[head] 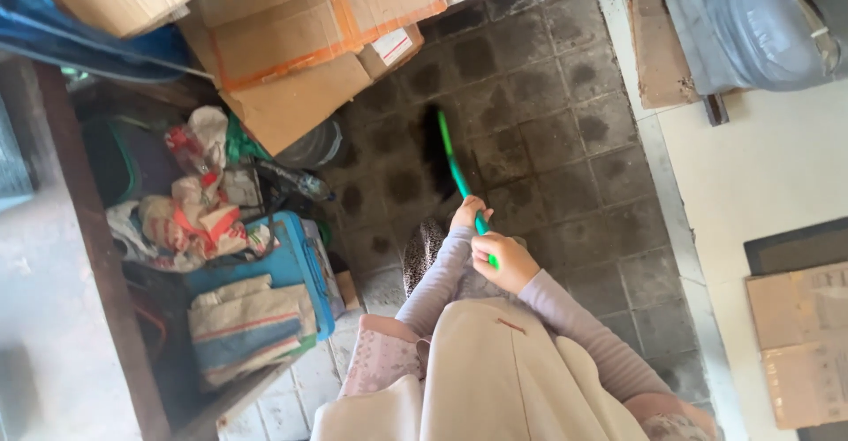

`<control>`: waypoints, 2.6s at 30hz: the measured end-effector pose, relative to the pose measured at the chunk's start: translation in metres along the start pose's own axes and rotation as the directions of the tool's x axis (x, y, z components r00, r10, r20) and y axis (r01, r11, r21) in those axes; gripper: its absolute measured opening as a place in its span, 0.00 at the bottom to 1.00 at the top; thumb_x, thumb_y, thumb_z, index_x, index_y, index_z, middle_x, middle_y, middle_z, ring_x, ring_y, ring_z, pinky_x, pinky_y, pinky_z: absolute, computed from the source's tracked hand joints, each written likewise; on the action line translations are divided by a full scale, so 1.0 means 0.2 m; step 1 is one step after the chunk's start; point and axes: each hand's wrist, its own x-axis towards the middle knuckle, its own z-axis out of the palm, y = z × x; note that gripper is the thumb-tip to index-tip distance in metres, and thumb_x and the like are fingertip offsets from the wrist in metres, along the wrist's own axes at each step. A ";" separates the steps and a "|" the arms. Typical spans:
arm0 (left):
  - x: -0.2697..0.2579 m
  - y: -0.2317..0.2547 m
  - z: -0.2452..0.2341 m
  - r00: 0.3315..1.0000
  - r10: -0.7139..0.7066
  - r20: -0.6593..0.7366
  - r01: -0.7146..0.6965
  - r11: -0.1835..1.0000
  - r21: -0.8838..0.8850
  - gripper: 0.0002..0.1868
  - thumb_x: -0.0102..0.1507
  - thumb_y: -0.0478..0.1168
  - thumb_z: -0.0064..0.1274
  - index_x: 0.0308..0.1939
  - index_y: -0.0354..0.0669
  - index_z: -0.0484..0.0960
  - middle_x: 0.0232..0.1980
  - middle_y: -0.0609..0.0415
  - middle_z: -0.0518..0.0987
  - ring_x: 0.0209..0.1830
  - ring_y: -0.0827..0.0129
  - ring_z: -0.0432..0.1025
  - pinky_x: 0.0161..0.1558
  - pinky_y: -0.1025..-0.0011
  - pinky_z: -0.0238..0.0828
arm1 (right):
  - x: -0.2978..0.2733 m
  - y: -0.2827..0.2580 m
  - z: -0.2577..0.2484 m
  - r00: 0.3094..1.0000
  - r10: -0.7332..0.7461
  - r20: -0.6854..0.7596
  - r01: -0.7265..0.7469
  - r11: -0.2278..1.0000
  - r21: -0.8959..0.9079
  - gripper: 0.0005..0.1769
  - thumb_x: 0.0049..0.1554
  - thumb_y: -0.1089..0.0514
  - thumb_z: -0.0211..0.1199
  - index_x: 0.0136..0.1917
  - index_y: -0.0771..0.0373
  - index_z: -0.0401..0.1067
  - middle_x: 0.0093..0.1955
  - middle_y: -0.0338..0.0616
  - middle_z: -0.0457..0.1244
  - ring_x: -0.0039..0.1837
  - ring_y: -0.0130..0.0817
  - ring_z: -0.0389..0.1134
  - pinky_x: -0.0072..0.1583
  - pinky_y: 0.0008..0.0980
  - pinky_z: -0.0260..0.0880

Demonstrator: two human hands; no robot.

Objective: Sweeping the floor in a cluttered indoor area using a broom.

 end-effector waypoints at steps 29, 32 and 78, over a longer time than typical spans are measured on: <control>-0.35 -0.04 0.62 0.845 0.417 -0.334 -0.386 0.909 0.157 0.12 0.60 0.54 0.64 0.34 0.59 0.76 0.45 0.64 0.77 0.39 0.52 0.80 0.42 0.60 0.80 | -0.57 0.22 -0.14 0.953 -0.250 0.171 0.261 0.964 -0.044 0.13 0.48 0.57 0.63 0.33 0.51 0.57 0.30 0.33 0.58 0.38 0.40 0.66 0.43 0.38 0.67; -0.54 0.03 0.55 0.825 0.453 -0.339 -0.414 0.892 0.184 0.13 0.63 0.50 0.61 0.32 0.53 0.75 0.42 0.56 0.77 0.36 0.45 0.78 0.37 0.53 0.79 | -0.72 0.13 -0.26 0.957 -0.235 0.168 0.236 0.972 0.013 0.12 0.49 0.57 0.63 0.34 0.52 0.59 0.32 0.36 0.58 0.38 0.44 0.66 0.44 0.41 0.68; 0.30 -0.21 -0.96 0.774 0.609 0.173 -0.631 0.718 0.294 0.13 0.60 0.55 0.63 0.32 0.64 0.74 0.47 0.72 0.75 0.38 0.59 0.78 0.44 0.65 0.79 | 0.63 -0.56 0.47 0.960 0.038 -0.279 0.048 0.955 0.293 0.16 0.51 0.58 0.65 0.33 0.53 0.56 0.31 0.43 0.55 0.36 0.49 0.63 0.42 0.40 0.67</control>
